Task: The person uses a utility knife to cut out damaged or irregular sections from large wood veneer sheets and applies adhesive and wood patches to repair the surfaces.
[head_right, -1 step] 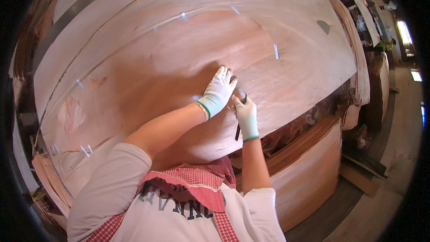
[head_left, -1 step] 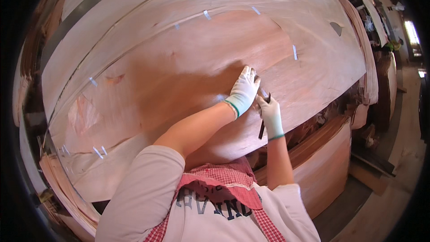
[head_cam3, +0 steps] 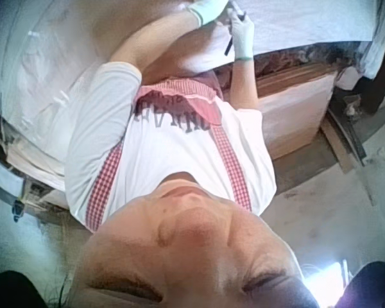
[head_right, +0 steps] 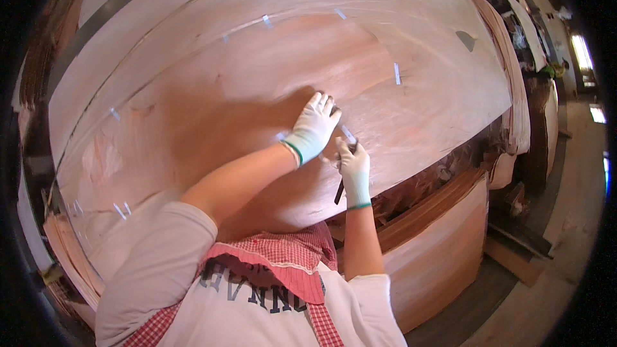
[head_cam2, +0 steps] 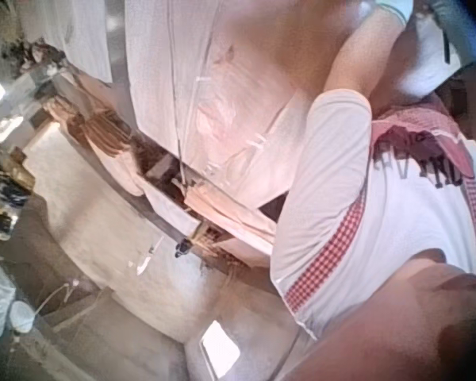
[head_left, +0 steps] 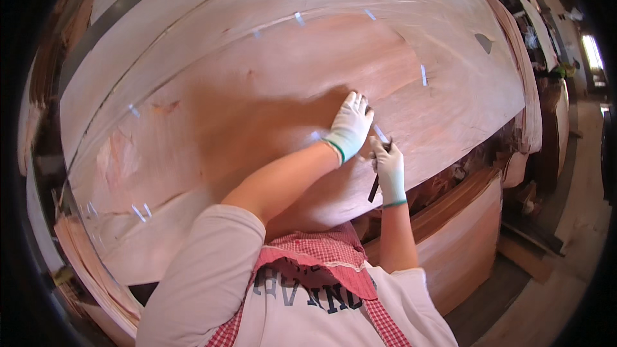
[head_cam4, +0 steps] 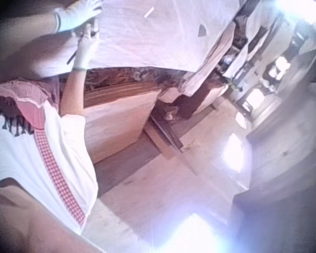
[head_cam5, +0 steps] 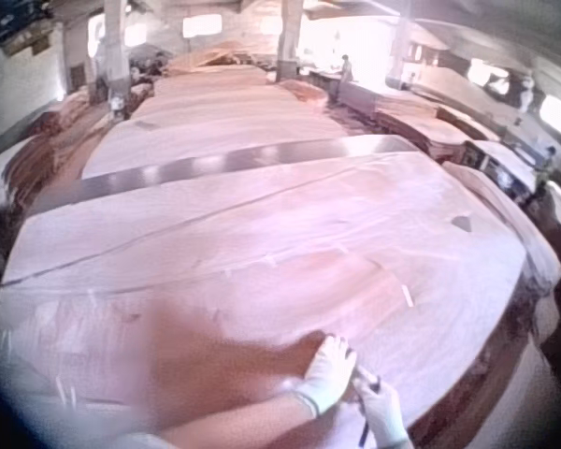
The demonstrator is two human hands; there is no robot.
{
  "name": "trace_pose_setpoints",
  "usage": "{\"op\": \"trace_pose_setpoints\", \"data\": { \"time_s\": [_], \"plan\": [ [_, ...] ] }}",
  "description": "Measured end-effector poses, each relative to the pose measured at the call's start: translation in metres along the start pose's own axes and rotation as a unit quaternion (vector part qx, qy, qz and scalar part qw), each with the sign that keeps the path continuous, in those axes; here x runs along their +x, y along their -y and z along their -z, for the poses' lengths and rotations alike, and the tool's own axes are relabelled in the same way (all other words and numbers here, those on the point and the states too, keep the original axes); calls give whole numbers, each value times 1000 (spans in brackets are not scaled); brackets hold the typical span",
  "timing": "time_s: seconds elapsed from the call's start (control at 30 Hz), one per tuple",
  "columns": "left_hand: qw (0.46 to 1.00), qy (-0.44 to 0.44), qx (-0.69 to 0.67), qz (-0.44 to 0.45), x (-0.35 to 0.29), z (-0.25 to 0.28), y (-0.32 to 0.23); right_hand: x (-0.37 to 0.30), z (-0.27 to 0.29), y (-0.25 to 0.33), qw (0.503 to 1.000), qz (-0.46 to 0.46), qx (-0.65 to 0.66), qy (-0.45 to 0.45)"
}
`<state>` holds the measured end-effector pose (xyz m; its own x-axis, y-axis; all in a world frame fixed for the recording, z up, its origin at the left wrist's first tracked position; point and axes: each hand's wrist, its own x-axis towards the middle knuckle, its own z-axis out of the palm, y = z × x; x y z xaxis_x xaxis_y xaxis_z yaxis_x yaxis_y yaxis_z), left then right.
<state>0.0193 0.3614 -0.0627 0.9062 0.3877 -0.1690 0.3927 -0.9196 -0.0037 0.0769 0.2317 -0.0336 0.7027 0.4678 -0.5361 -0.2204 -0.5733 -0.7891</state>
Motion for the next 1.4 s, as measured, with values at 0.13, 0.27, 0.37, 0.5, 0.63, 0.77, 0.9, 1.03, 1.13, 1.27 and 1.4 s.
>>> {"op": "trace_pose_setpoints", "data": {
  "time_s": [0.13,0.27,0.37,0.5,0.63,0.77,0.9,1.03,1.13,1.27,1.4],
  "plan": [
    [859,-131,-495,-1,-76,-12,16,-33,34,-18,987,155,-27,28],
    [404,-87,-901,131,-205,-9,-12,-93,-32,-13,931,211,-233,186],
    [356,-137,-883,272,-261,-23,-3,-118,-78,-12,907,175,-220,313],
    [491,-248,-733,400,-295,-47,13,-121,-125,-53,878,250,-209,352],
    [714,-431,-339,434,-295,-60,72,-127,-165,-55,913,124,-131,366],
    [775,-428,-157,438,-286,-76,95,-121,-177,-81,926,70,-111,354],
    [795,-379,-160,446,-290,-81,91,-111,-181,-81,918,93,-163,350],
    [821,-310,-159,452,-294,-82,89,-80,-171,-26,808,345,-381,288],
    [848,-271,-120,439,-281,-64,86,-57,-157,-14,872,249,-307,289],
    [926,-203,-125,293,-249,-65,53,-39,-151,-44,911,170,-221,303],
    [965,-72,-114,223,-251,-72,49,-24,-136,6,726,399,-487,277]
  ]
}}
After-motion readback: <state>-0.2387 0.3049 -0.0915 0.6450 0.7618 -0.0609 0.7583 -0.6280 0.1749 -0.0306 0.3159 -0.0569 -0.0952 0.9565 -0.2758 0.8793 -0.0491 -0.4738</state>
